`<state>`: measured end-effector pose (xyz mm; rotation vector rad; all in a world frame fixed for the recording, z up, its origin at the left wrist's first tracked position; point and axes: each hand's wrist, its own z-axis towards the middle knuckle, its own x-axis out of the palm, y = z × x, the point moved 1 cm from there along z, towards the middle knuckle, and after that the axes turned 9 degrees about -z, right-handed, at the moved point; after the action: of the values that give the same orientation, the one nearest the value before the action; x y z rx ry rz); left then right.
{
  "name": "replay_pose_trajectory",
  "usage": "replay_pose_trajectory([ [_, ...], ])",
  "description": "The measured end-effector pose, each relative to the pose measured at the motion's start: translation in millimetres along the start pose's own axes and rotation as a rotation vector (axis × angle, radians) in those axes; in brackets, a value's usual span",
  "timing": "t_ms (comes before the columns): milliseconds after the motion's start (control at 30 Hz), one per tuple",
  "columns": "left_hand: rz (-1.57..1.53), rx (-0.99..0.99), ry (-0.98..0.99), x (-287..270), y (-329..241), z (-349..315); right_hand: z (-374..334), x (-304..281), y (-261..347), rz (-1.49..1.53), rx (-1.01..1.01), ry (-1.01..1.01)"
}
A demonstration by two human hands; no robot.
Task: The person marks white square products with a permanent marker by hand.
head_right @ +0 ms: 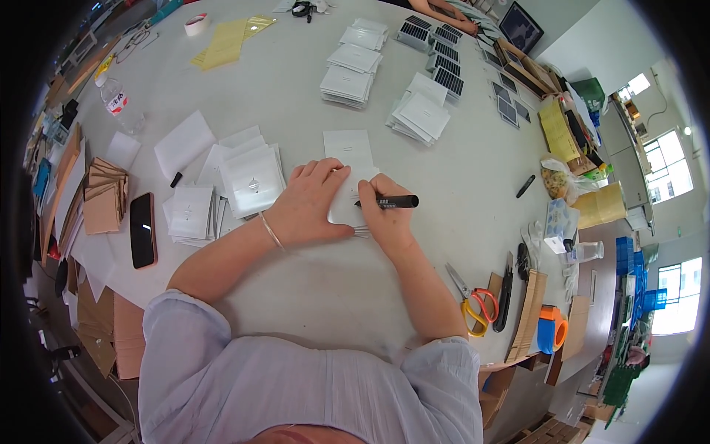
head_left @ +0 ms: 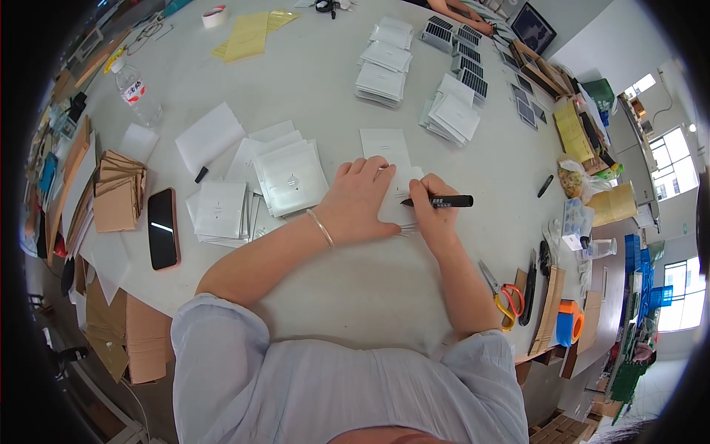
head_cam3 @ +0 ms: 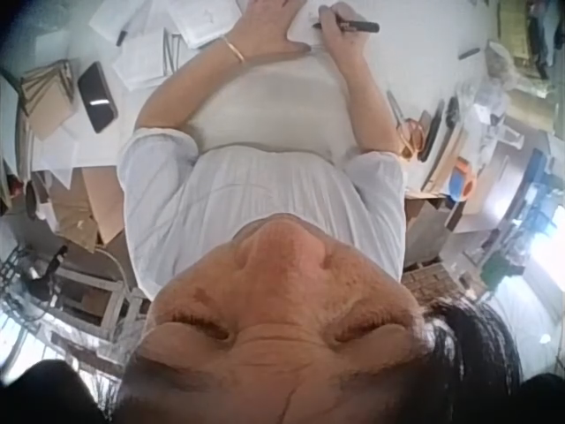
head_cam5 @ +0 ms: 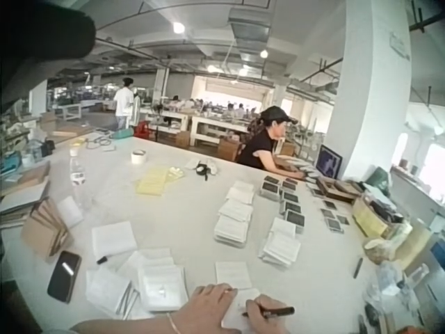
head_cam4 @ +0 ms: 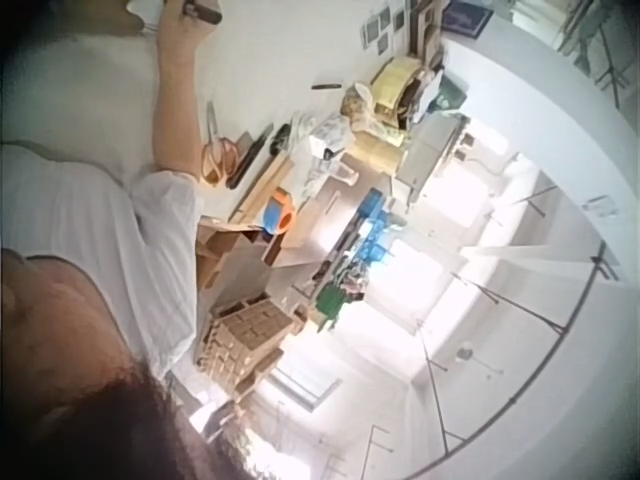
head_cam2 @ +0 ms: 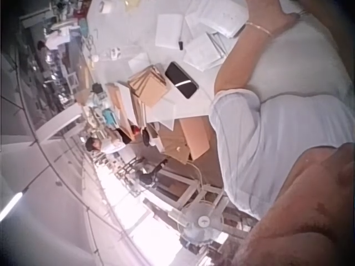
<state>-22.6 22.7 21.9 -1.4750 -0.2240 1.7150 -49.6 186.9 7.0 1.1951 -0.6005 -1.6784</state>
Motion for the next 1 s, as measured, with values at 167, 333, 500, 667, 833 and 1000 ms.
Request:
replay_pose_trajectory([
  [167, -0.007, 0.007, -0.009, 0, -1, -1, 0, -1, -2, -0.046, -0.009, 0.023],
  [333, -0.045, 0.054, -0.039, -1, 0, -2, 3, -11, 12, 0.227, 0.242, -0.041],
  [500, 0.06, 0.041, -0.007, -27, 5, 0, 6, -12, 4, 0.347, 0.266, -0.138],
  [667, 0.215, -0.273, 0.086, -89, 43, 2, 9, -4, 2, 0.179, 0.211, -0.029],
  [833, 0.471, -0.415, 0.249, -96, 61, -4, 11, -3, -1, 0.065, 0.117, 0.001],
  [1000, 0.223, -0.036, 0.11, -63, 34, 3, 10, -2, -1, -0.008, 0.071, -0.017],
])
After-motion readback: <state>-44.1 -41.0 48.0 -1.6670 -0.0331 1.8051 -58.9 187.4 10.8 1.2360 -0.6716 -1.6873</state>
